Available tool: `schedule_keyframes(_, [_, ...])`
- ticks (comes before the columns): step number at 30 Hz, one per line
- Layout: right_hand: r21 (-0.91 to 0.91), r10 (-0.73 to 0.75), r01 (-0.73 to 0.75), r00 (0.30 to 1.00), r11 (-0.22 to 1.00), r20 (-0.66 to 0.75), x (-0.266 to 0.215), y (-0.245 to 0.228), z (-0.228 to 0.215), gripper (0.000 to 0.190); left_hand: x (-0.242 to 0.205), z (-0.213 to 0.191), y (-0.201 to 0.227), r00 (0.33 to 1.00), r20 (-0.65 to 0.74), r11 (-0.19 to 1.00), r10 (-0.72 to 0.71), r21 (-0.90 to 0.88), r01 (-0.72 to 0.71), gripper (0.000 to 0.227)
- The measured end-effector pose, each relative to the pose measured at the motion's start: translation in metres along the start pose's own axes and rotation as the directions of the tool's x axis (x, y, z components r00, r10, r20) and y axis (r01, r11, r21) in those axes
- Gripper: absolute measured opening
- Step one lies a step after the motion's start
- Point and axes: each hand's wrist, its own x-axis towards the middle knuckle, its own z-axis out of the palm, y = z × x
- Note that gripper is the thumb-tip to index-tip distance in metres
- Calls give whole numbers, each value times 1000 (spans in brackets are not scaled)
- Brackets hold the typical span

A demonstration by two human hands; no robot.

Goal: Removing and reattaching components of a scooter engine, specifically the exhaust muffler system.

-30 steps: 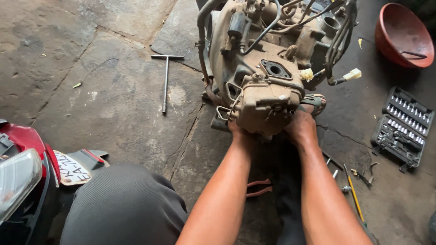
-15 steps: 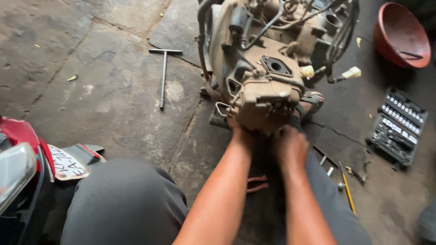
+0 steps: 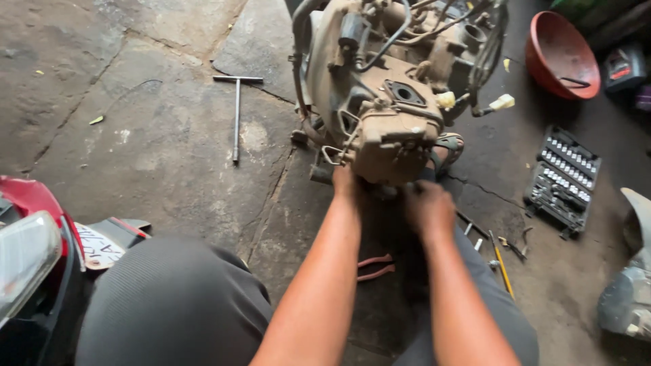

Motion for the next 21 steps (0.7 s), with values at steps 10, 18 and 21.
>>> schedule_keyframes(10, [-123,-531,521,789,845,-309,80,36,29,36,-6,-2,12,953,285,984,-99,-115,137,33])
schedule_keyframes(18, [144,-23,11,996,990,82,-61,-30,10,32,-29,24,28,968,205,984,-148,-69,165,45])
schedule_keyframes(21, [300,-63,43,996,953,59,-48,-5,56,34,10,-11,3,935,348,981,-68,-146,125,34])
